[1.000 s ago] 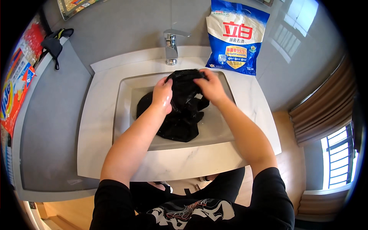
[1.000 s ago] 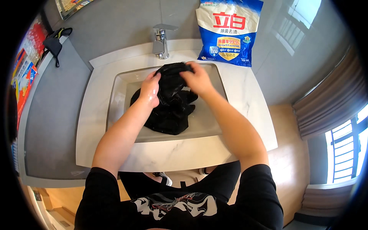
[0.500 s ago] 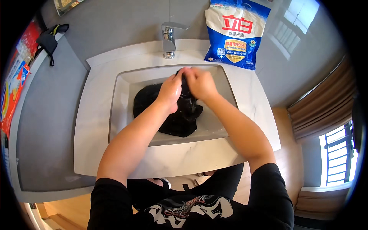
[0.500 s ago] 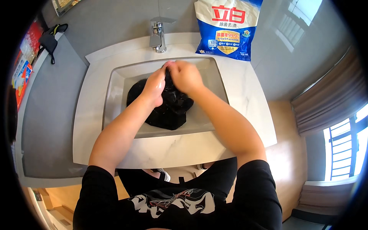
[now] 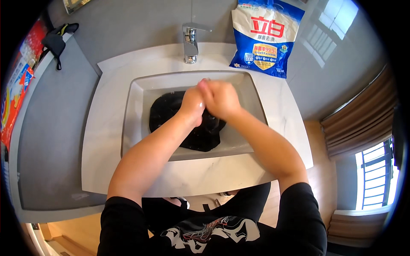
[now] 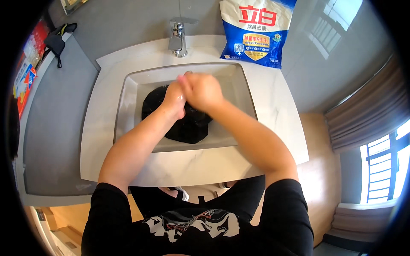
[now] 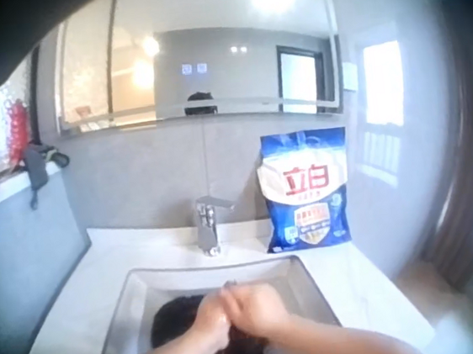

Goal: The person washes a garment in a sink by soaking it in water, pouring laundry detergent onto it from a bag, scrubbing the fabric by hand, and rinsing it in the sink.

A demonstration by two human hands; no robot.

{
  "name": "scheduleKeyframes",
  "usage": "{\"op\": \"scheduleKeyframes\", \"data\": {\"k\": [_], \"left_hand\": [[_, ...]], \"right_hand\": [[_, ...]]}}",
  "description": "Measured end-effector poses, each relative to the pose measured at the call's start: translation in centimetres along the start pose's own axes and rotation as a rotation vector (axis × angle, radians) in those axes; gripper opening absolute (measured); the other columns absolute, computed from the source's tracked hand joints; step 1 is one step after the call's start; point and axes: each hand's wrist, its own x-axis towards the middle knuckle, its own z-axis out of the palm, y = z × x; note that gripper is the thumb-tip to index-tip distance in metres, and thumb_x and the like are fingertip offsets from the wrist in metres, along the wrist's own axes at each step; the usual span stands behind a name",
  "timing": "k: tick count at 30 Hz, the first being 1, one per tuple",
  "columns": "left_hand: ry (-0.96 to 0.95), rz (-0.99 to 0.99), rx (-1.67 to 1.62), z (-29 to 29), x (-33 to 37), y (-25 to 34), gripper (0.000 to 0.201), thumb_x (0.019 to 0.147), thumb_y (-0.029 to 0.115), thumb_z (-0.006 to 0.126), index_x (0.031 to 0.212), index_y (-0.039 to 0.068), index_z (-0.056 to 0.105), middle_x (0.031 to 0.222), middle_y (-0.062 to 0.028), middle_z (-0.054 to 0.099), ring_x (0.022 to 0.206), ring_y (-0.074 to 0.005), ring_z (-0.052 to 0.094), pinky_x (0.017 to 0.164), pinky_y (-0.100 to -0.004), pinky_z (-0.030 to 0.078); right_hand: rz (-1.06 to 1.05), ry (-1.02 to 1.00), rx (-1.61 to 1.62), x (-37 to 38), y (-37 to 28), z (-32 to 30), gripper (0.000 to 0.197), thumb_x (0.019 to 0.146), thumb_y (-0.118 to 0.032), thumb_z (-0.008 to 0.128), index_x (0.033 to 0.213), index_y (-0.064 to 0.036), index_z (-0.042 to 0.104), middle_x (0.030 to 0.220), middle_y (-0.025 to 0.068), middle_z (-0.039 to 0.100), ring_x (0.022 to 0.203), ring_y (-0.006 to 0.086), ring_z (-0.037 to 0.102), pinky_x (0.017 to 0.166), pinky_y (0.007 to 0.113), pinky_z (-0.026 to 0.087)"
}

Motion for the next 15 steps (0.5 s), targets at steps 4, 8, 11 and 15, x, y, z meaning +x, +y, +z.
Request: {"op": "scheduleKeyframes", "data": {"k": [4,8,11,15], "left_hand": [[-0.002,-0.079,0.046,-0.1,0.3,0.3,0.046,0.098,0.04,0.048,0.116,-0.001,0.059,0.105,-0.0095,0.062,0.098,-0.0165,0.056,0.087,-0.031,0.043],[-0.057,0.015,0.077,-0.8,1.1,0.5,0.039,0.098,0.036,0.05,0.115,0.001,0.058,0.104,-0.0083,0.064,0.093,-0.0183,0.062,0.078,-0.0309,0.05],[-0.212,0.025,-0.221,-1.5,0.5,2.2,0.029,0.097,0.027,0.056,0.104,0.0,0.062,0.093,-0.0075,0.066,0.082,-0.0161,0.061,0.075,-0.0319,0.05],[-0.206,0.115,-0.167,-3.3,0.9,3.4,0.025,0.093,0.019,0.061,0.108,-0.001,0.063,0.098,-0.0075,0.067,0.086,-0.0153,0.063,0.078,-0.0314,0.051]], "right_hand": [[0.011,-0.067,0.074,-0.2,-0.2,-0.5,0.038,0.095,-0.034,0.052,0.079,-0.0014,0.064,0.074,0.0206,0.063,0.07,0.0427,0.057,0.063,0.044,0.048],[0.377,0.0,0.291,0.9,2.2,-0.3,0.043,0.094,-0.041,0.056,0.085,0.0011,0.062,0.076,0.0179,0.063,0.072,0.0324,0.059,0.068,0.038,0.048],[0.358,-0.132,0.508,0.2,4.3,-1.6,0.032,0.088,-0.029,0.07,0.102,-0.0028,0.059,0.087,0.0045,0.063,0.083,0.0143,0.058,0.074,0.031,0.047],[0.306,-0.284,0.671,0.1,6.9,-3.2,0.036,0.081,-0.016,0.076,0.11,-0.004,0.058,0.093,0.0052,0.063,0.09,0.0141,0.059,0.081,0.028,0.048]]}}
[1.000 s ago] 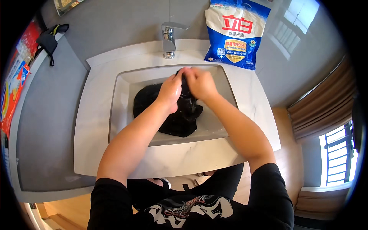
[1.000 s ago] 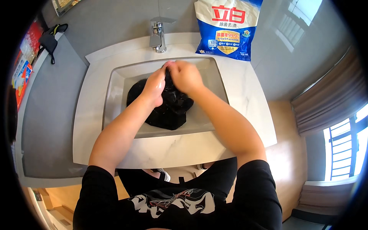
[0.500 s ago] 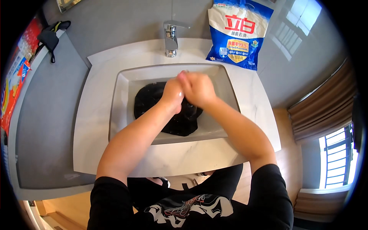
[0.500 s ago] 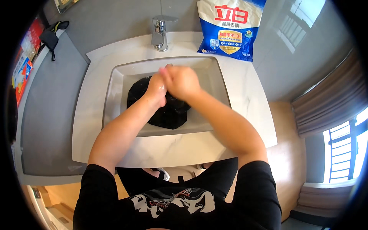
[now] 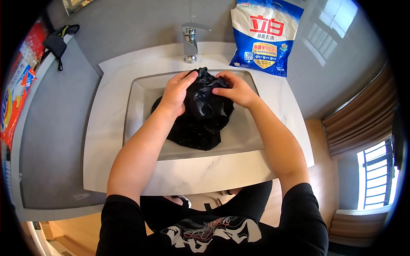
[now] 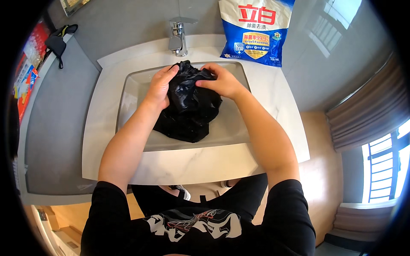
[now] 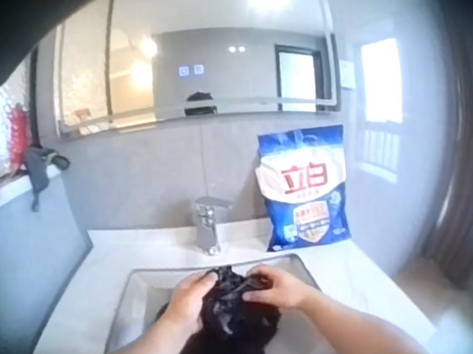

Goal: The person washes a garment in a sink by soaking it in water, pouring laundry detergent onto it from a bag, scrubbing the fabric by hand, and rinsing it in the sink.

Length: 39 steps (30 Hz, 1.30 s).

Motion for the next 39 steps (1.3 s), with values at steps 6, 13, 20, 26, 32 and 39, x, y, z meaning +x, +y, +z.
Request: {"op": "scheduleKeyframes", "data": {"k": [6,13,20,26,32,39], "left_hand": [[-0.109,-0.011,0.04,-0.5,0.1,0.0,0.028,0.091,0.015,0.062,0.112,-0.003,0.062,0.103,-0.0086,0.067,0.099,-0.0176,0.062,0.086,-0.0328,0.05],[-0.181,-0.29,0.358,-0.8,-0.1,-0.2,0.044,0.078,0.003,0.072,0.118,-0.006,0.055,0.11,-0.0116,0.065,0.103,-0.0191,0.061,0.09,-0.0327,0.049],[-0.256,-0.241,-0.011,-0.8,-0.2,0.2,0.043,0.082,0.008,0.07,0.121,0.0,0.056,0.111,-0.0107,0.065,0.1,-0.0194,0.063,0.091,-0.0347,0.049],[-0.256,-0.198,-0.004,-0.3,-0.1,0.5,0.032,0.088,0.007,0.061,0.119,0.0,0.056,0.109,-0.0104,0.065,0.099,-0.0216,0.064,0.087,-0.0365,0.051],[-0.094,-0.031,0.08,-0.2,0.2,0.0,0.026,0.09,0.009,0.062,0.114,0.0,0.058,0.104,-0.0081,0.066,0.095,-0.0184,0.063,0.085,-0.0337,0.051],[-0.043,0.048,-0.008,0.2,0.3,-0.1,0.021,0.097,0.014,0.052,0.111,0.0,0.06,0.102,-0.0074,0.066,0.094,-0.0179,0.063,0.085,-0.0337,0.051]], "right_hand": [[-0.117,0.324,-0.439,1.2,2.7,-1.5,0.032,0.081,-0.006,0.065,0.112,-0.0022,0.062,0.106,0.0132,0.065,0.089,0.02,0.063,0.083,0.031,0.05],[0.062,0.701,-0.083,1.7,1.9,-0.7,0.033,0.083,-0.012,0.063,0.113,-0.0013,0.055,0.104,0.0121,0.064,0.082,0.0192,0.062,0.073,0.033,0.051],[0.24,0.341,0.461,0.8,-0.5,-0.6,0.025,0.096,-0.021,0.051,0.116,-0.0083,0.058,0.11,0.0047,0.061,0.094,0.0163,0.06,0.082,0.038,0.05],[0.388,0.251,0.073,1.2,-0.5,0.2,0.041,0.097,-0.04,0.045,0.123,-0.0097,0.057,0.117,0.0041,0.062,0.103,0.0185,0.059,0.087,0.041,0.047],[0.724,0.145,0.179,1.0,-1.2,0.0,0.054,0.086,-0.06,0.046,0.111,-0.0142,0.06,0.107,0.0021,0.061,0.092,0.0183,0.057,0.084,0.037,0.044],[0.373,-0.158,0.823,0.3,-1.6,-0.5,0.049,0.094,-0.044,0.039,0.128,-0.0117,0.053,0.124,0.0048,0.059,0.11,0.0237,0.056,0.092,0.04,0.041]]}}
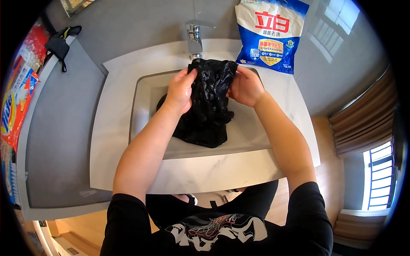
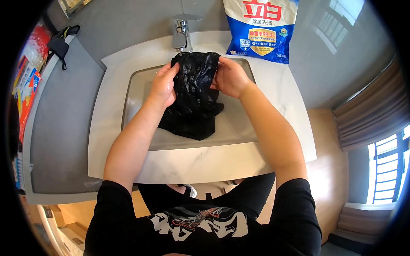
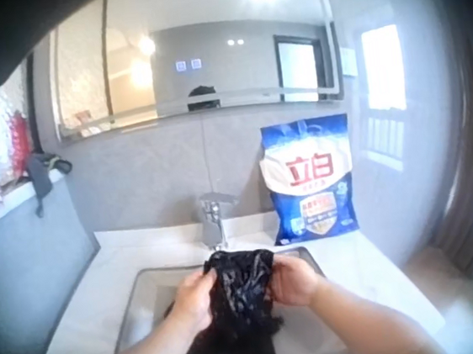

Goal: The person washes a garment in a sink by soaking it in water, pouring laundry detergent onto it from a bag, scrubbing the fabric by hand, and rinsing it in the sink.

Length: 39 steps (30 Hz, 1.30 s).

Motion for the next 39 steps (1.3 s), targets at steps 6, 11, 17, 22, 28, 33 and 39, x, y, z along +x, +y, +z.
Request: {"op": "scheduleKeyframes", "data": {"k": [6,11,17,22,28,33,39], "left_hand": [[-0.052,0.047,-0.002,-0.2,0.1,0.0,0.021,0.097,0.008,0.047,0.113,0.001,0.057,0.108,-0.0086,0.064,0.098,-0.019,0.062,0.086,-0.0349,0.051],[0.29,0.257,0.264,-2.9,1.1,-1.5,0.021,0.095,0.013,0.055,0.111,-0.002,0.057,0.104,-0.0061,0.063,0.096,-0.0141,0.055,0.086,-0.0285,0.044],[0.616,0.123,0.433,-0.4,0.4,-1.6,0.032,0.09,0.017,0.064,0.109,-0.007,0.056,0.102,-0.0109,0.062,0.093,-0.0162,0.056,0.084,-0.029,0.044],[0.169,-0.15,0.251,-1.6,0.1,-0.6,0.045,0.078,0.004,0.071,0.117,-0.009,0.052,0.105,-0.0158,0.063,0.093,-0.0242,0.063,0.084,-0.0348,0.052],[0.152,-0.451,0.145,-0.5,-0.2,1.1,0.071,0.073,0.02,0.081,0.128,-0.006,0.046,0.122,-0.0211,0.057,0.11,-0.0291,0.058,0.093,-0.0381,0.048],[-0.34,0.221,0.92,-1.9,0.2,-0.7,0.108,0.061,0.023,0.088,0.149,0.007,0.026,0.145,-0.0155,0.039,0.137,-0.0279,0.032,0.114,-0.0364,0.022],[-0.416,-0.242,0.962,0.6,-1.3,1.9,0.045,0.065,0.015,0.083,0.104,0.0,0.067,0.095,-0.007,0.07,0.092,-0.0163,0.063,0.09,-0.0314,0.047]], "right_hand": [[-0.128,-0.046,0.052,-0.3,-0.2,0.8,0.047,0.094,-0.033,0.05,0.133,-0.006,0.048,0.128,0.0089,0.057,0.117,0.0243,0.055,0.098,0.042,0.043],[-0.248,0.362,-0.35,1.1,0.7,-0.3,0.039,0.089,-0.01,0.063,0.125,0.0012,0.053,0.109,0.0098,0.064,0.099,0.0171,0.061,0.086,0.032,0.048],[-0.366,0.686,-0.562,1.6,0.5,-3.2,0.033,0.089,-0.009,0.062,0.119,0.0028,0.057,0.101,0.0088,0.065,0.091,0.0162,0.06,0.077,0.026,0.049],[-0.352,0.473,-0.205,0.9,-0.7,-1.1,0.032,0.086,0.0,0.054,0.118,-0.0017,0.054,0.102,0.0078,0.062,0.092,0.0195,0.061,0.079,0.031,0.052],[-0.265,0.132,0.009,0.2,-0.9,-1.0,0.017,0.089,-0.004,0.048,0.105,-0.0062,0.054,0.098,0.0062,0.061,0.087,0.0186,0.062,0.077,0.031,0.052],[-0.149,-0.304,0.157,0.1,-0.5,-0.4,0.013,0.092,-0.01,0.049,0.104,-0.0061,0.054,0.099,0.0068,0.061,0.087,0.0184,0.063,0.079,0.032,0.053],[-0.099,-0.017,-0.167,-0.4,-0.9,1.4,0.028,0.093,-0.01,0.052,0.12,-0.002,0.05,0.107,0.0093,0.062,0.095,0.0172,0.062,0.085,0.029,0.052]]}}
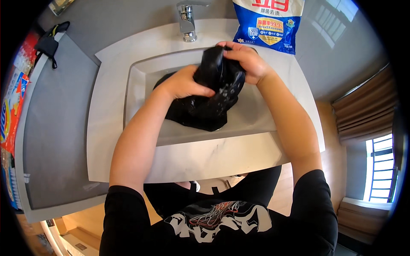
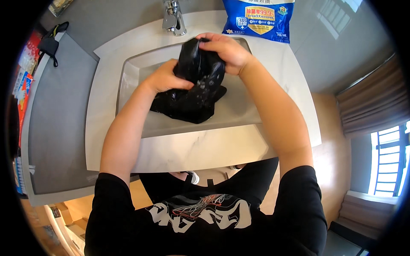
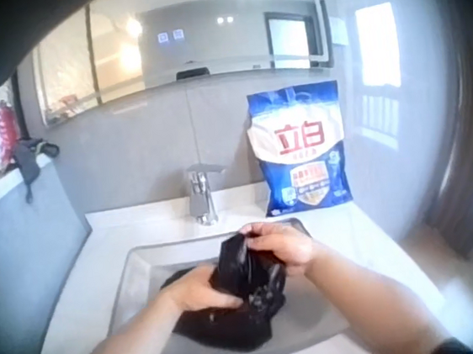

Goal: The person washes a garment in a sink by soaking it in water, pouring laundry detergent onto it from a bag, scrubbing the fabric by hand, and rinsing it in the sink.

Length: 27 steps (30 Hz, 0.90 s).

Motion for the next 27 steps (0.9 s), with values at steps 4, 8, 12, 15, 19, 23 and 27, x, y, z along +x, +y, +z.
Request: {"op": "scheduleKeyframes", "data": {"k": [4,8,12,15,19,23,27], "left_hand": [[0.107,-0.085,-0.582,-3.1,-0.2,-3.4,0.038,0.072,0.015,0.074,0.105,-0.001,0.064,0.096,-0.0085,0.068,0.09,-0.0187,0.062,0.086,-0.0316,0.049],[0.093,-0.19,-0.263,-4.0,0.1,-5.2,0.041,0.071,0.011,0.072,0.108,-0.002,0.061,0.101,-0.0113,0.067,0.091,-0.0235,0.063,0.087,-0.0346,0.048],[0.268,-0.377,0.677,-1.5,1.3,-5.3,0.053,0.072,0.022,0.077,0.116,-0.002,0.058,0.109,-0.0197,0.066,0.101,-0.0315,0.063,0.09,-0.0372,0.048],[0.403,-0.504,0.834,-1.1,1.1,-7.0,0.04,0.072,0.02,0.073,0.106,0.002,0.062,0.11,-0.0204,0.066,0.106,-0.0352,0.062,0.088,-0.0418,0.049],[0.26,-0.587,0.954,-1.2,1.3,-7.1,0.026,0.08,0.009,0.055,0.101,0.0,0.066,0.105,-0.0203,0.067,0.1,-0.0364,0.064,0.085,-0.0423,0.051],[0.259,-0.695,0.837,-0.5,1.7,-5.8,0.03,0.08,0.008,0.052,0.105,0.001,0.067,0.107,-0.0209,0.066,0.102,-0.0367,0.063,0.088,-0.0413,0.05],[0.597,-0.334,0.723,-2.5,1.2,-6.6,0.033,0.081,0.015,0.055,0.109,0.001,0.063,0.108,-0.0167,0.066,0.098,-0.0358,0.063,0.087,-0.0454,0.049]], "right_hand": [[0.018,0.345,-0.471,0.6,0.1,-3.1,0.035,0.086,-0.019,0.07,0.114,-0.0011,0.058,0.103,0.0068,0.064,0.091,0.0127,0.062,0.081,0.026,0.05],[0.085,0.416,-1.01,1.0,1.0,-5.2,0.062,0.075,-0.039,0.079,0.118,0.0002,0.058,0.098,0.012,0.068,0.087,0.0233,0.066,0.079,0.033,0.051],[-0.078,0.498,-1.551,1.1,4.1,-4.2,0.097,0.067,-0.065,0.073,0.139,-0.0082,0.041,0.144,0.0236,0.038,0.132,0.0409,0.038,0.106,0.05,0.035],[0.202,0.217,-1.974,0.0,5.4,-0.9,0.113,0.065,-0.072,0.068,0.152,-0.0208,0.018,0.158,0.0149,0.013,0.144,0.0407,0.012,0.109,0.069,0.012],[0.482,0.078,-1.824,-0.2,5.6,-0.1,0.116,0.062,-0.074,0.069,0.152,-0.0211,0.017,0.159,0.0138,0.009,0.145,0.0413,0.009,0.11,0.067,0.013],[0.482,0.037,-1.716,0.4,6.6,-1.9,0.115,0.065,-0.062,0.075,0.152,-0.0137,0.017,0.154,0.019,0.021,0.138,0.0445,0.025,0.11,0.052,0.029],[0.445,0.078,-1.511,1.4,6.3,-4.1,0.094,0.066,-0.043,0.08,0.141,-0.0075,0.037,0.132,0.0209,0.05,0.117,0.0382,0.052,0.099,0.04,0.044]]}}
